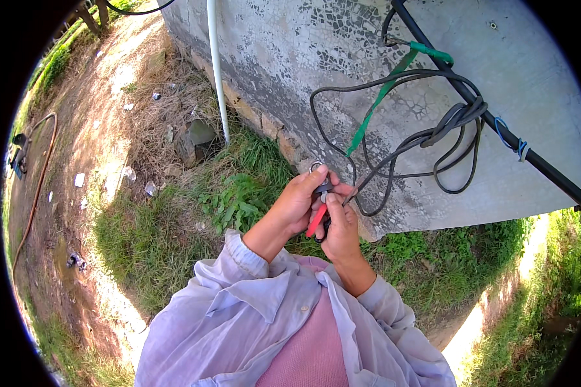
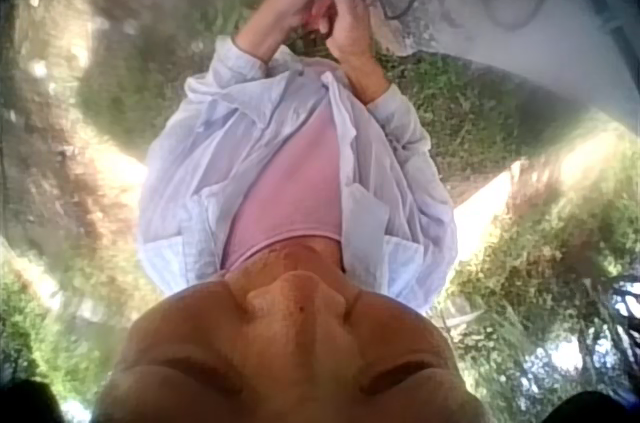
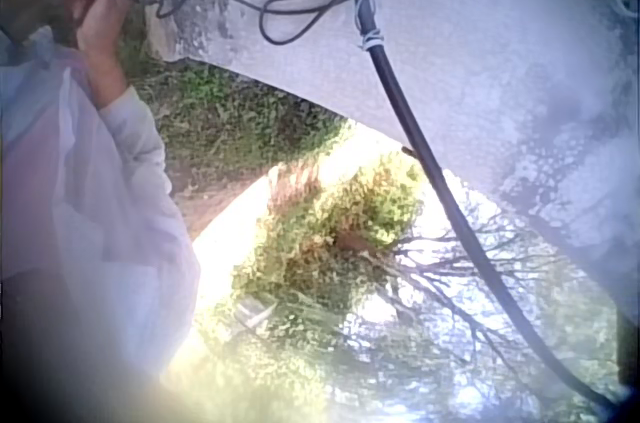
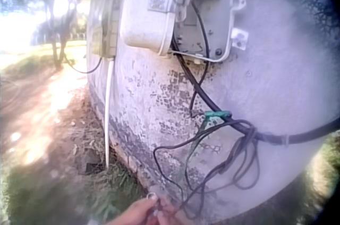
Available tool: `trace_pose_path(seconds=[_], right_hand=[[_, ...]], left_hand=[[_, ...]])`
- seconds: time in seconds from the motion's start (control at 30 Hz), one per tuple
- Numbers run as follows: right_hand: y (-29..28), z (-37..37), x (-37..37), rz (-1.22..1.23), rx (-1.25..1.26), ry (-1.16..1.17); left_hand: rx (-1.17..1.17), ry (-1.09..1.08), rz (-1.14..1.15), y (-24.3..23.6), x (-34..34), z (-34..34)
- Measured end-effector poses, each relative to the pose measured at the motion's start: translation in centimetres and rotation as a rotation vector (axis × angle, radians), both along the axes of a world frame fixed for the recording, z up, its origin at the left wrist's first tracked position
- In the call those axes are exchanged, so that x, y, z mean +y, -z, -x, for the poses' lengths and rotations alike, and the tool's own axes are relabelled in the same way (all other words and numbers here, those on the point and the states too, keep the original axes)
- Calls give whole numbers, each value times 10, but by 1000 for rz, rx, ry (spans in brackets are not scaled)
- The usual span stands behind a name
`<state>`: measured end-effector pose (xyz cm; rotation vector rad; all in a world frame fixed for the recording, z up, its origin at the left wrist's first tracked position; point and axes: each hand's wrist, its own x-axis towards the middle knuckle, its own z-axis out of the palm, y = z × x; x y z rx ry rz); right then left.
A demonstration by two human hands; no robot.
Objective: The person opens a wall-mounted electrical box and manipulates the internal wiring and components. They use a red-handled tool to work on a small black device attached to the wires, then close the box and secure it with a padlock.
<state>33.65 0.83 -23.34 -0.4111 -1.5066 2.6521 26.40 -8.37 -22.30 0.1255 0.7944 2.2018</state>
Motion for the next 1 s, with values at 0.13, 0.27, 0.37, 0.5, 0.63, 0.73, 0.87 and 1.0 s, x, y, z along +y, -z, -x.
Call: trace_pose_path(seconds=[0.13,0.27,0.37,0.5,0.63,0.73,0.87,1.0], right_hand=[[-11,1,-4,88,-34,16],[-8,-2,-5,-126,-6,33],[-12,-2,-8,-543,128,87],[-8,-2,-8,-533,154,86],[-15,-4,-8,-243,38,34],[-16,-4,-10,-226,15,30],[-15,-2,-14,-517,90,77],[-13,-2,-13,-426,63,24]], left_hand=[[28,-11,50,2,-1,0],[55,-71,50,-3,2,-4],[150,-56,39,0,2,-2],[94,-115,44,-4,4,-7],[54,-40,57,-5,-4,-4],[71,-31,55,-7,-7,-3],[146,-82,73,3,-6,-2],[107,-51,47,4,-10,0]])
